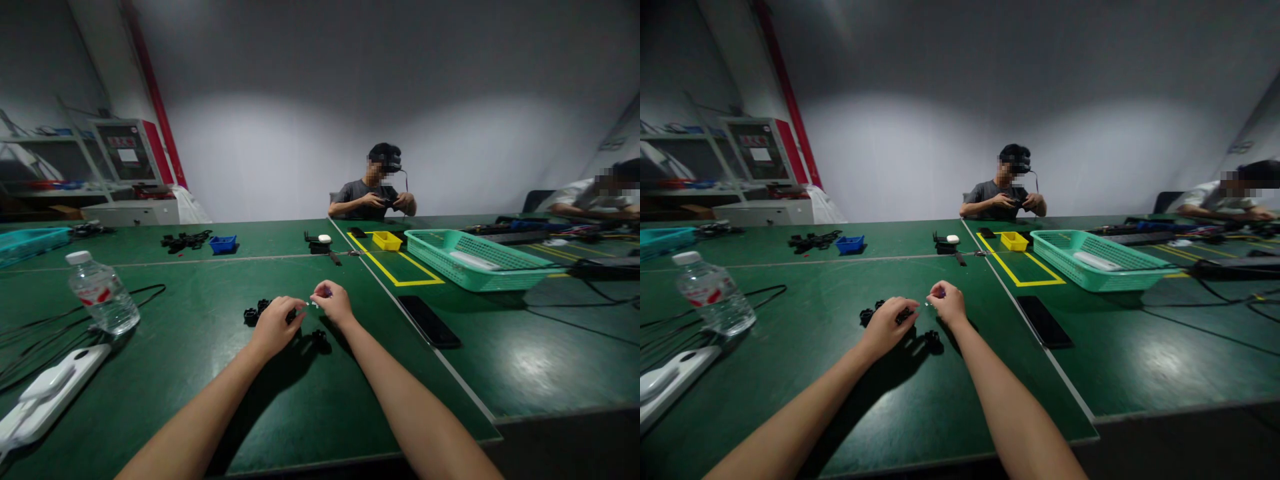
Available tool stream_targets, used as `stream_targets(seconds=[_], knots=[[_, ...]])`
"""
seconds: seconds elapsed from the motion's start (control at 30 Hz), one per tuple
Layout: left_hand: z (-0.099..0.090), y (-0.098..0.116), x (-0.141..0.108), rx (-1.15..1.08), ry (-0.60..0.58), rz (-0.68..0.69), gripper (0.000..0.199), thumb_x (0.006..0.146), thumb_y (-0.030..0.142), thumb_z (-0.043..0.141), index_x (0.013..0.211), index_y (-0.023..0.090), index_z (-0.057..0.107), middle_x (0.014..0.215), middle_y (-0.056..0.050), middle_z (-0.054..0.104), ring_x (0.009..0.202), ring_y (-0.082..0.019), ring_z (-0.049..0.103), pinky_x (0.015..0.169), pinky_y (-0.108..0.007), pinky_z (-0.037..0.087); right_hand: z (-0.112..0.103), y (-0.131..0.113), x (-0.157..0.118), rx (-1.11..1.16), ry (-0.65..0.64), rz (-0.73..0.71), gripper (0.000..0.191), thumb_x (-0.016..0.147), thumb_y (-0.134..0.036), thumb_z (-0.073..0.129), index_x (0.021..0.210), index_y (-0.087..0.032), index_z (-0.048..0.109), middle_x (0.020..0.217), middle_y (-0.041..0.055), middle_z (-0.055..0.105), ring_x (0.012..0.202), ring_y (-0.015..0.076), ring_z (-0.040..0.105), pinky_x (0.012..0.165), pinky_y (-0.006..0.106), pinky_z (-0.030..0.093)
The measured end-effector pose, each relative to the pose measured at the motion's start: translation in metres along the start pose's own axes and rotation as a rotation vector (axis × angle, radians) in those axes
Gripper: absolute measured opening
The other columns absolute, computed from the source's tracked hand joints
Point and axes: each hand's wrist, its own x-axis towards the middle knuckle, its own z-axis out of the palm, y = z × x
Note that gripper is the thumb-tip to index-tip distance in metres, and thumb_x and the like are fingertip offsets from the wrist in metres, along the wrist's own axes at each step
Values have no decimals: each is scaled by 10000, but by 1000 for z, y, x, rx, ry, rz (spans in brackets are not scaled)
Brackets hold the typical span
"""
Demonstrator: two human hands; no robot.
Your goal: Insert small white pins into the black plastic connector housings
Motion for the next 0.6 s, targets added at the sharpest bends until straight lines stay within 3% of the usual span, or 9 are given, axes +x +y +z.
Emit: stream_targets(seconds=[0.2, 0.3, 0.6], knots=[[0, -7, 2, -79, 110, -52, 197, 867, 248, 614, 1059, 218, 645, 933, -38, 672, 869, -175, 621, 796, -315, 499, 8, -27, -10, 500, -196, 148, 321, 511, -333, 824, 658, -191, 576, 564, -43, 593, 476, 100, 518, 446, 201, 386], [0, -9, 2, -102, 103, -27, 141, 882, 271, 614, 998, 225, 678, 927, -36, 673, 873, -172, 628, 798, -309, 502, 7, -35, -15, 580, -282, 191, 362, 490, -344, 854, 658, -187, 575, 524, -57, 574, 394, 77, 461, 372, 185, 321], [0, -8, 2, -136, 133, -16, 140, 862, 310, 665, 949, 231, 742, 868, -20, 666, 800, -145, 627, 737, -255, 491, 1, -40, -19, 665, -385, 201, 399, 480, -340, 879, 639, -185, 546, 435, -96, 498, 311, 44, 362, 303, 168, 235]])
